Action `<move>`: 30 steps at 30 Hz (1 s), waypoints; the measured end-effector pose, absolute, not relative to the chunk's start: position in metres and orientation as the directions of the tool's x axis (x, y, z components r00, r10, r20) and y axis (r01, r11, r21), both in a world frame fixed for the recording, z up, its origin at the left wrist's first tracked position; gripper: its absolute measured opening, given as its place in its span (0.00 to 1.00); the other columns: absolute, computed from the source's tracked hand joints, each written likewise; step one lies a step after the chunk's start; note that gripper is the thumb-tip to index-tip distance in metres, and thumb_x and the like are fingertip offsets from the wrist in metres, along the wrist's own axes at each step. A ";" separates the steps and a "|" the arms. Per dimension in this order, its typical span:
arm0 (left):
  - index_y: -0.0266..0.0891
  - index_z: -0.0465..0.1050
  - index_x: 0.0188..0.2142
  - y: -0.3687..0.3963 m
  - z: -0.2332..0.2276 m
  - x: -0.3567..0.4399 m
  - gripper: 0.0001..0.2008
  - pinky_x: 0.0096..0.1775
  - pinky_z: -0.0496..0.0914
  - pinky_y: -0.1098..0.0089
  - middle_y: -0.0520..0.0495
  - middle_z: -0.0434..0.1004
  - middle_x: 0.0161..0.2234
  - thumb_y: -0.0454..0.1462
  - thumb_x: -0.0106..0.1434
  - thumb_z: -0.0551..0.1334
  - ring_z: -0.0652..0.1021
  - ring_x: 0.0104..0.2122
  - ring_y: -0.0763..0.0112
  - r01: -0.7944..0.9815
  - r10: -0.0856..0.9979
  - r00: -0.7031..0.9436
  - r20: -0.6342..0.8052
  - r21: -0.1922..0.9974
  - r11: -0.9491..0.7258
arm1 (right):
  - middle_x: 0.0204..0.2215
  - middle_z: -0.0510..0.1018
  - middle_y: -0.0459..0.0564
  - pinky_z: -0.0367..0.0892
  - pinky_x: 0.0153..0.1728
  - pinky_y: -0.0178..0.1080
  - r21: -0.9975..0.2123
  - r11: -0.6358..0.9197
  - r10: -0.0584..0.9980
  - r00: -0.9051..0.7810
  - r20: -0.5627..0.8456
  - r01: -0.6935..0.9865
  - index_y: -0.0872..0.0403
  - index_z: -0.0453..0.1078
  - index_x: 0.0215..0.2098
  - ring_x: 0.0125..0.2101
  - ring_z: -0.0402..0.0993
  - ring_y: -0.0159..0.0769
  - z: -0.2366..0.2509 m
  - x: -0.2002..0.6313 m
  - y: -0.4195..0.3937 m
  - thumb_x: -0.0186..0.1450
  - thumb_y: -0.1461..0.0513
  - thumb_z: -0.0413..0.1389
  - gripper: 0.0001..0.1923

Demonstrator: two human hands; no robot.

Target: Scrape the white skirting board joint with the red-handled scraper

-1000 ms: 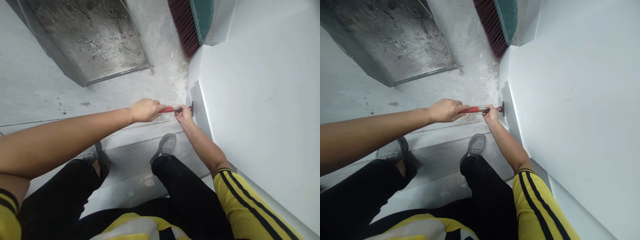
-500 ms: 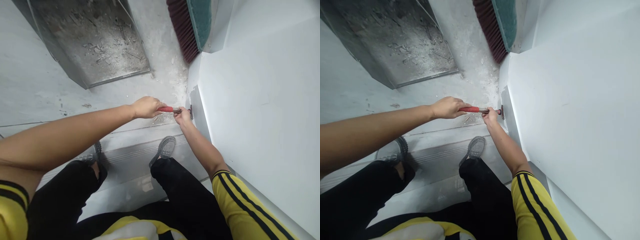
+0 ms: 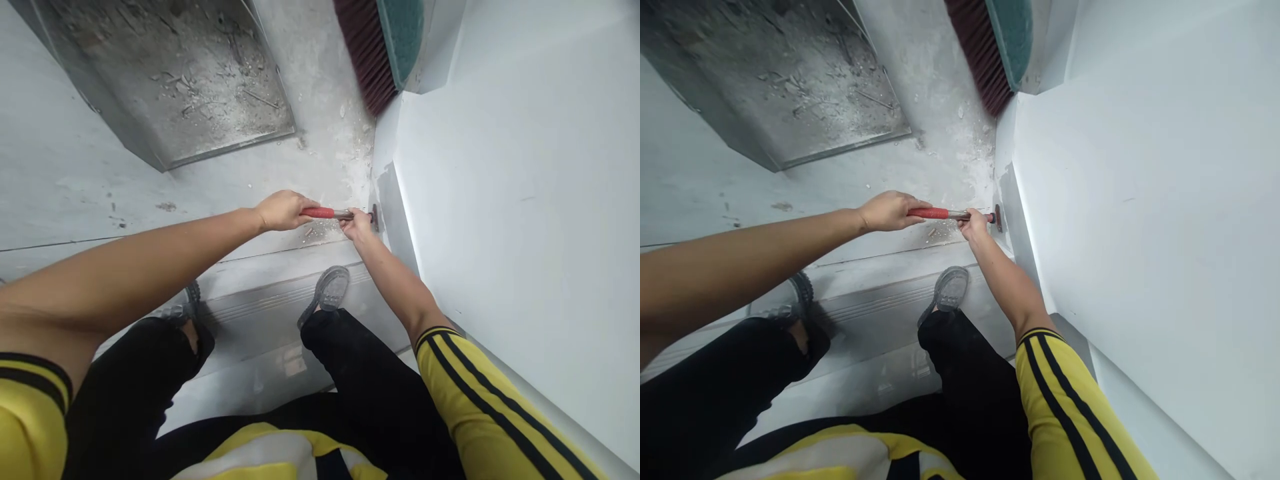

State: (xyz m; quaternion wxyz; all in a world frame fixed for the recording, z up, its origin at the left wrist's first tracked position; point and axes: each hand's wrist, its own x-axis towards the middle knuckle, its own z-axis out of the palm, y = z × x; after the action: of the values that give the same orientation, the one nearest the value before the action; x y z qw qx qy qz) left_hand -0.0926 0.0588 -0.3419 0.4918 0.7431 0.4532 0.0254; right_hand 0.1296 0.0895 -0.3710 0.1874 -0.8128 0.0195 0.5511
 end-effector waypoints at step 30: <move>0.48 0.66 0.53 0.058 -0.331 -0.092 0.22 0.38 0.61 0.74 0.52 0.76 0.42 0.47 0.62 0.51 0.74 0.38 0.70 0.545 0.713 0.622 -0.323 0.833 -0.098 | 0.15 0.67 0.41 0.55 0.10 0.26 -0.344 -0.914 0.232 0.419 -0.878 -0.215 0.54 0.56 0.27 0.14 0.65 0.27 -0.344 0.133 0.074 0.63 0.65 0.47 0.06</move>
State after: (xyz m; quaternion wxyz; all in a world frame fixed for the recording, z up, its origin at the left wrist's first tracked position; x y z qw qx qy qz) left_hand -0.0921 0.0579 -0.3310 0.5182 0.7365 0.4271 0.0813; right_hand 0.1329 0.0740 -0.3435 0.2074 -0.8163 -0.0052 0.5391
